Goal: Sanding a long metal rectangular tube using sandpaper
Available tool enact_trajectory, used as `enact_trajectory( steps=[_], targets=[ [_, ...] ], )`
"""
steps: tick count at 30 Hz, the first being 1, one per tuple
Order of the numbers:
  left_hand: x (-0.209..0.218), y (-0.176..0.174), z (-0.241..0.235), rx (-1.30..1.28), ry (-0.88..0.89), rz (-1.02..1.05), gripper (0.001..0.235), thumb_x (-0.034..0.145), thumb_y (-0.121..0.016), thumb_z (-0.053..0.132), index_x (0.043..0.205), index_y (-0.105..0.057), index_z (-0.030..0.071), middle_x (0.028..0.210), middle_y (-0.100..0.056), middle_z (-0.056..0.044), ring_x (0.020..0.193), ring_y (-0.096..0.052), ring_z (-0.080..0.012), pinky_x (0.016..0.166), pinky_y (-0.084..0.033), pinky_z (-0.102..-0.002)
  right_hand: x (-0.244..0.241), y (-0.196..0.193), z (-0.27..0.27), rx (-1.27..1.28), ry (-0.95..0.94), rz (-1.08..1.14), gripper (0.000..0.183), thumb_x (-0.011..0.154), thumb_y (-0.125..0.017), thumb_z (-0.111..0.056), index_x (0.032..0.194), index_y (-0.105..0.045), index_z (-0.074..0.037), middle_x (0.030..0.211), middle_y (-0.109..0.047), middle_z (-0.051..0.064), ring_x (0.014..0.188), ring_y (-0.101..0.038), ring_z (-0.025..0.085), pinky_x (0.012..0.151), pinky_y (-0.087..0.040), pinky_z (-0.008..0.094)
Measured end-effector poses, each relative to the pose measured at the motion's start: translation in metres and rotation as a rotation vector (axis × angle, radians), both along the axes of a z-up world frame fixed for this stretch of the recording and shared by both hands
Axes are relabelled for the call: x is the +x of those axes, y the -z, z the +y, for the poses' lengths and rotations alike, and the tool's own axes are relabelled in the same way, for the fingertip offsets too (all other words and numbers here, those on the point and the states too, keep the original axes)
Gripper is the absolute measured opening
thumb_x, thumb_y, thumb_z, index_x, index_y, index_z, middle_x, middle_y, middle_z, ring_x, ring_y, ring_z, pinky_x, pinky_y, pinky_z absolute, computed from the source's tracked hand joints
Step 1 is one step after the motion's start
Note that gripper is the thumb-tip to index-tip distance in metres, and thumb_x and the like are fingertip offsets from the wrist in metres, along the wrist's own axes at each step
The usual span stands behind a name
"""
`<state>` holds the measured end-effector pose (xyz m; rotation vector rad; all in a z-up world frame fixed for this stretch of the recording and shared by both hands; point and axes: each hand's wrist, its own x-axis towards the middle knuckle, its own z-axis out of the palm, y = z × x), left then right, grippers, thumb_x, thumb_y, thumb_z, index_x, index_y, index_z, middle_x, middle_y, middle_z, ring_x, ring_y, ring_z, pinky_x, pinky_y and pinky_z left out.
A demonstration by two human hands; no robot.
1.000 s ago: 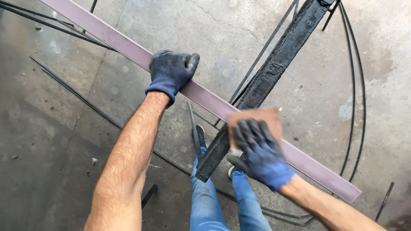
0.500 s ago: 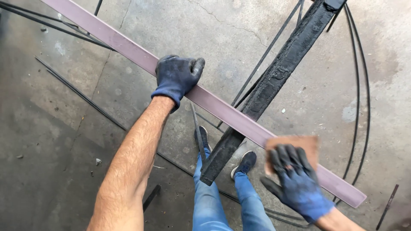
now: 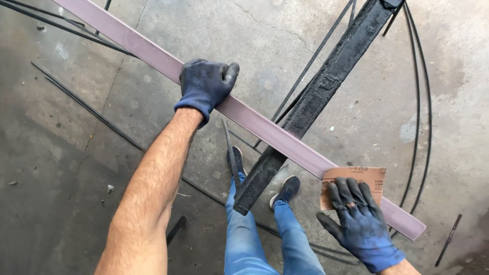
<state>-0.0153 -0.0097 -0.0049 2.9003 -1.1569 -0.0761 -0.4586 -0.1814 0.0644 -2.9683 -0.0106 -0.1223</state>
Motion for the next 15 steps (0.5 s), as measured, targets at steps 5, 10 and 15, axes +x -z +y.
enact_trajectory(
  steps=[5,10,15],
  targets=[
    [-0.001,-0.010,0.000,0.009,-0.019,0.088,0.059,0.103,-0.043,0.059,0.068,-0.074,0.023,0.063,-0.069,-0.011,0.074,-0.071,-0.0352,0.070,-0.050,-0.049,0.132,0.019,0.061,0.161,0.011,-0.172,0.090,0.091,-0.062,-0.071,0.155,-0.046,-0.010,0.161,-0.040,0.015,0.151,-0.035,0.032,0.130,-0.024,0.050],
    [0.000,-0.015,0.001,0.030,-0.023,0.213,0.062,0.103,-0.041,0.065,0.075,-0.073,0.021,0.069,-0.070,-0.015,0.089,-0.073,-0.0382,0.083,-0.052,-0.050,0.194,0.017,0.082,0.278,0.010,-0.301,0.080,0.097,-0.053,-0.068,0.149,-0.056,-0.008,0.152,-0.057,0.016,0.142,-0.052,0.032,0.129,-0.027,0.048],
    [0.000,-0.022,0.002,0.043,-0.027,0.206,0.062,0.104,-0.040,0.065,0.075,-0.073,0.021,0.070,-0.071,-0.015,0.088,-0.073,-0.0384,0.082,-0.052,-0.049,0.027,0.000,0.014,0.120,0.074,-0.224,0.065,0.093,-0.062,-0.051,0.146,-0.058,-0.012,0.157,-0.053,0.015,0.146,-0.047,0.033,0.124,-0.036,0.048]
  ],
)
